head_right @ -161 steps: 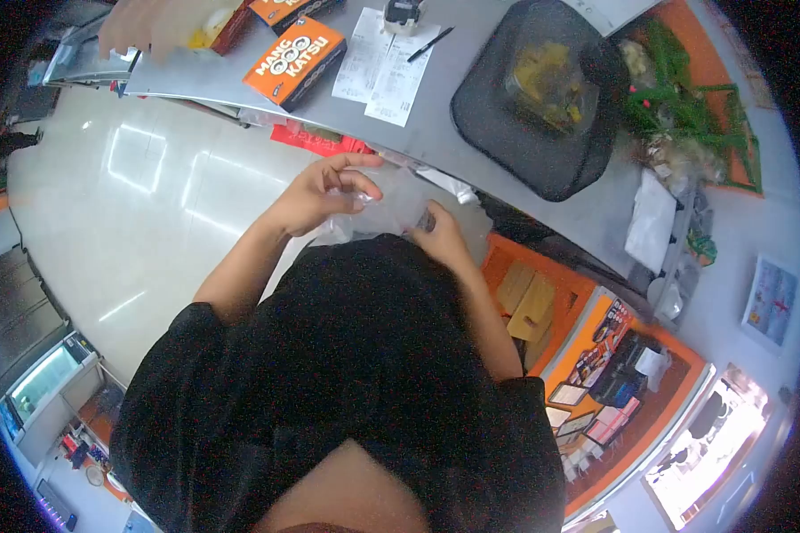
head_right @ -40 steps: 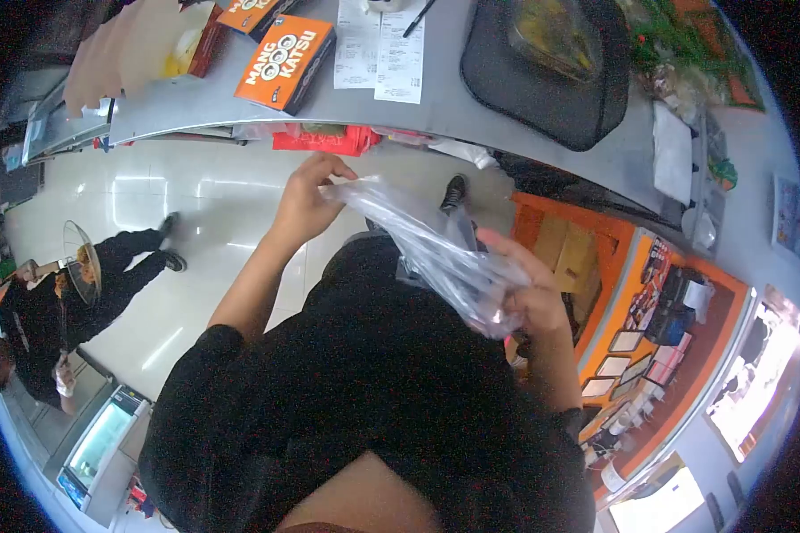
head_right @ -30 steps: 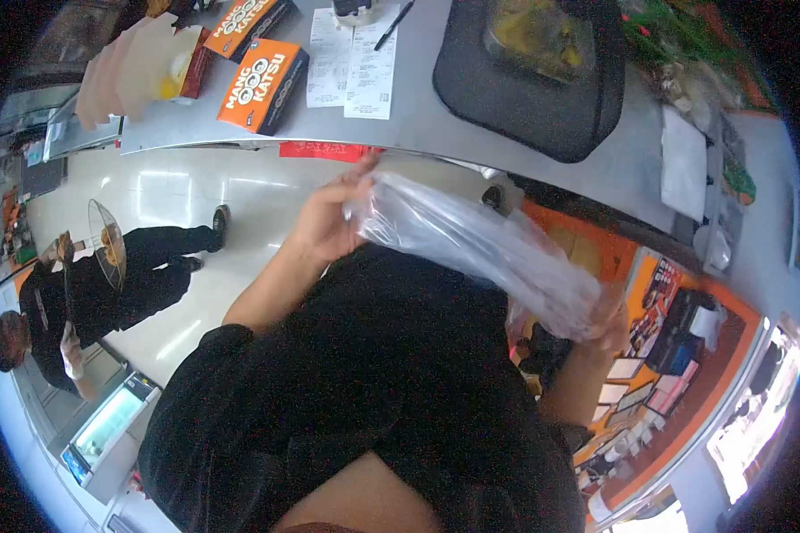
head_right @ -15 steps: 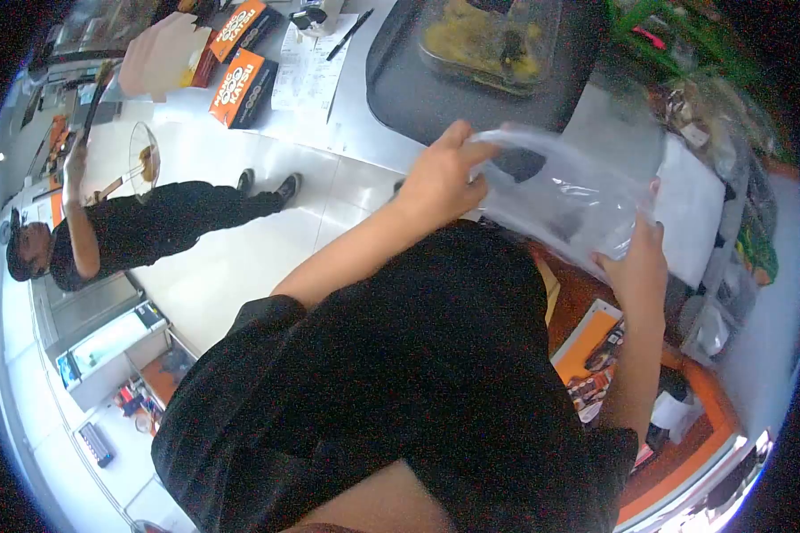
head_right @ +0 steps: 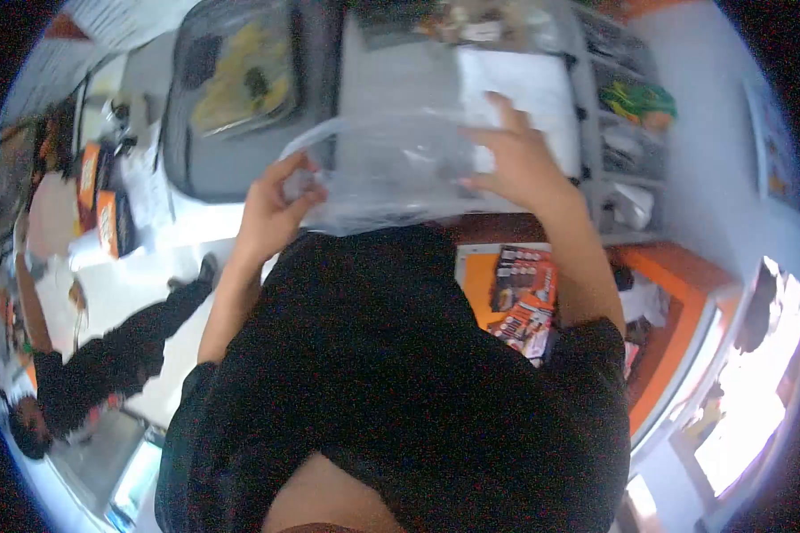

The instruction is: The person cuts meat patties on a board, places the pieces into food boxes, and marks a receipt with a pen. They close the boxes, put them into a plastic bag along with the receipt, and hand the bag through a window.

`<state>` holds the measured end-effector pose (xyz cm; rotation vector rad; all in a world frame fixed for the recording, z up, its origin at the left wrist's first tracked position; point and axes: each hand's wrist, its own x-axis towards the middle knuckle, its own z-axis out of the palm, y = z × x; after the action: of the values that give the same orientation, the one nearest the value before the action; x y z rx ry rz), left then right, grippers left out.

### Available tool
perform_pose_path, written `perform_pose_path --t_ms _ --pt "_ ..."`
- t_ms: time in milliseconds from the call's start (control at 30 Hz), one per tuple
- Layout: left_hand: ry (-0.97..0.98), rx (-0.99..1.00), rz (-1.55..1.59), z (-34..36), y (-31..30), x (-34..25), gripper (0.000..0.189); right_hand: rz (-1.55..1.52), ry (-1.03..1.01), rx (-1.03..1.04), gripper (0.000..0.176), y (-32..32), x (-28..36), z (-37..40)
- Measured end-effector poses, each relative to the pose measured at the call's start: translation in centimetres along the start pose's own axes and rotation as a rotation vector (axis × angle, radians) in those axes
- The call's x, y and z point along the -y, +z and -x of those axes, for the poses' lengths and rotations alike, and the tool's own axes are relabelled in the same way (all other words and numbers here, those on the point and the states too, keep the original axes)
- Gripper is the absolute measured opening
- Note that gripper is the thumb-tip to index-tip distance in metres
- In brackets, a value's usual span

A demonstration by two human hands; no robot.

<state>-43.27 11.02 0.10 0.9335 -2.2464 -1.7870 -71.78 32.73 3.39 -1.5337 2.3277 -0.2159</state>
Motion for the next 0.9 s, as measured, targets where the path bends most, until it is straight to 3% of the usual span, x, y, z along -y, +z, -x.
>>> perform_pose_path --t_ms 33,133,200,233,300,367,433,500,633,733,900 --pt "-0.002 -0.023 0.027 -0.8 0.9 0.3 0.042 -0.147 -0.013 0.024 0.047 -0.4 -0.4 0.2" --pt "-0.29 -0.089 0.42 -2.5 2.6 -2.1 0.051 -0.485 -0.081 -0.012 0.031 -1.3 -1.9 -0.2" --pt "-0.135 -0.082 0.098 -3.2 3.4 -2.2 0.058 -0.554 -0.12 -0.147 0.025 -2.2 -5.4 -0.7" --pt "-0.039 -0.072 -0.094 -3.4 3.6 -2.3 0.059 -0.76 0.115 -0.211 0.026 -3.3 -6.9 -0.8" --pt "0.138 -0.02 -0.345 -4.0 3.7 -1.5 0.065 -0.316 0.486 -0.161 0.025 -5.2 -13.0 0.0" --pt "0.089 0.012 -0.139 -4.4 4.2 -1.0 0.067 0.219 0.636 -0.072 0.031 -7.2 -17.4 2.7" --pt "0.037 0.035 -0.02 -4.4 4.3 -0.9 0.071 0.325 0.78 -0.146 0.032 -5.7 -24.5 5.7" --pt "-0.015 0.046 0.023 -4.3 4.3 -0.9 0.075 0.363 0.829 -0.073 0.032 -3.0 -31.6 8.2" --pt "-0.059 0.048 0.07 -4.0 4.7 0.0 0.082 0.291 0.936 0.048 0.027 -3.1 -32.4 11.3" --pt "-0.102 0.049 0.113 -3.7 4.8 -0.8 0.082 0.178 0.937 0.415 0.033 -8.2 -22.2 10.6" --pt "-0.113 0.031 0.178 -3.8 4.7 -0.4 0.083 0.294 0.742 -0.012 0.02 -0.3 -23.7 12.8"
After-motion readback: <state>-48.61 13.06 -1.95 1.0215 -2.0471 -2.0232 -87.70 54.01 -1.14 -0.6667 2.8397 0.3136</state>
